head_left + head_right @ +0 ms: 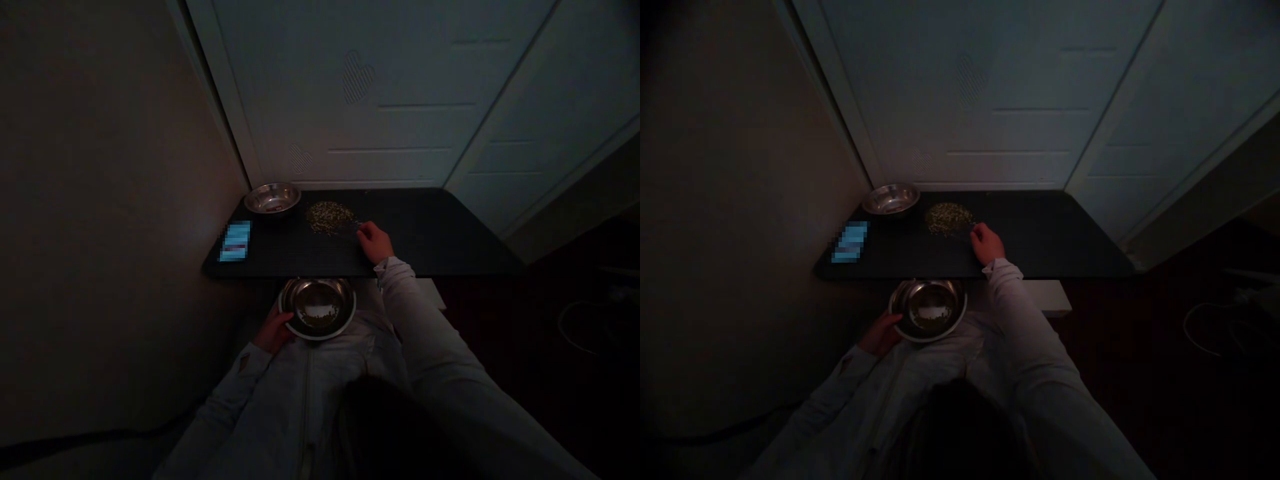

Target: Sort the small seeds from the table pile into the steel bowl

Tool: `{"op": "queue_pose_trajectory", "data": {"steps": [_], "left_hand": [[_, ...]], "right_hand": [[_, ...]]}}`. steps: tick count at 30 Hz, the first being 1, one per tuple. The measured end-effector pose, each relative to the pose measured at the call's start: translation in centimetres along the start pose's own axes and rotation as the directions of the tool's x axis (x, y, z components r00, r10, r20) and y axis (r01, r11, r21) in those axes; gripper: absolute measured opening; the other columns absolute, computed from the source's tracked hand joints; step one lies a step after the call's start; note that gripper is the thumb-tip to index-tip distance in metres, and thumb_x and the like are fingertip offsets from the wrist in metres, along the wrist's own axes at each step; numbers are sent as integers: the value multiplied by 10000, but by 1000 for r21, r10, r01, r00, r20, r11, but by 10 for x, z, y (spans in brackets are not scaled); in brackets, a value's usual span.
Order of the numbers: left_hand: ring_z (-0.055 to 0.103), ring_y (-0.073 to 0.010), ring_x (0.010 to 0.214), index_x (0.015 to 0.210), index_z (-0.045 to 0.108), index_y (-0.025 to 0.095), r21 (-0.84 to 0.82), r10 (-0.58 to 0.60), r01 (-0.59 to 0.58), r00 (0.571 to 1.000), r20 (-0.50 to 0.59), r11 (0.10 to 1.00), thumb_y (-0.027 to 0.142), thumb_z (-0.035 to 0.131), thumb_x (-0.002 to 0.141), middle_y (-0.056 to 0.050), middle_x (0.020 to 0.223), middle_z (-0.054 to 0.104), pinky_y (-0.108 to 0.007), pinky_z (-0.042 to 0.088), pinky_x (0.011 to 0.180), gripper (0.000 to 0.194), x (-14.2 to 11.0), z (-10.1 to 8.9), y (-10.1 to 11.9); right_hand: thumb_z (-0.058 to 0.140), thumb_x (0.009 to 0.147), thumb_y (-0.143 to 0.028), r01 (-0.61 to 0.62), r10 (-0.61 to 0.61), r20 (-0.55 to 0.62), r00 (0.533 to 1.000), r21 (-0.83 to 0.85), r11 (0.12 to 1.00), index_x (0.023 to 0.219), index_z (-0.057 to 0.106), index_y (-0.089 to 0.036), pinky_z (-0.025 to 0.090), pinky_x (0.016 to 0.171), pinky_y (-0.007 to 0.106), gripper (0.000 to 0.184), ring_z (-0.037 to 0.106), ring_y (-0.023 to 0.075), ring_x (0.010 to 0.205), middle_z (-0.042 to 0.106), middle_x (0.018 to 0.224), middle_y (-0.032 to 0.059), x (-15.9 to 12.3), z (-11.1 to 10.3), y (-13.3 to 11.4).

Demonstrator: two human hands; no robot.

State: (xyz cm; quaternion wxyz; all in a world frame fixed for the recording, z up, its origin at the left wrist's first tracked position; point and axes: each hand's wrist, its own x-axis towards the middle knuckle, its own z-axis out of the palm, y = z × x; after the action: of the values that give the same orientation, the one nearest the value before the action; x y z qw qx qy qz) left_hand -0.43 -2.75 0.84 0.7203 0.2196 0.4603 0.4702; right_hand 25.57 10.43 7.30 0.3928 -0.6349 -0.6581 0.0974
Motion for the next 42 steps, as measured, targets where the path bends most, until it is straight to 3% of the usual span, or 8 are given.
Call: {"op": "queue_pose_trajectory", "data": {"steps": [7,19,42], "left_hand": [[548,-284,1014,1262,403,258,6,26,-26,999,20,1000,165,657,598,-64,1096,612,-366,480,764,717,-1,2,1],[585,-268,925,1245,420,238,0,7,-7,1000,9,1000,163,657,598,-62,999,640,-357,491,715,693,1,-1,0],[590,-258,914,1257,412,253,20,11,-11,1000,19,1000,155,642,606,-57,1015,637,-337,490,703,697,0,0,1]], "right_hand": [[428,748,-312,17,-18,28,999,33,999,820,545,-196,406,663,280,181,532,156,697,609,781,39,-1,0,0],[428,740,-305,-22,21,33,999,26,999,818,546,-196,406,667,286,179,531,155,697,605,776,35,1,1,1],[448,719,-306,-63,57,73,996,78,995,773,532,-202,396,652,270,145,511,142,680,589,744,17,2,-2,1]]}}
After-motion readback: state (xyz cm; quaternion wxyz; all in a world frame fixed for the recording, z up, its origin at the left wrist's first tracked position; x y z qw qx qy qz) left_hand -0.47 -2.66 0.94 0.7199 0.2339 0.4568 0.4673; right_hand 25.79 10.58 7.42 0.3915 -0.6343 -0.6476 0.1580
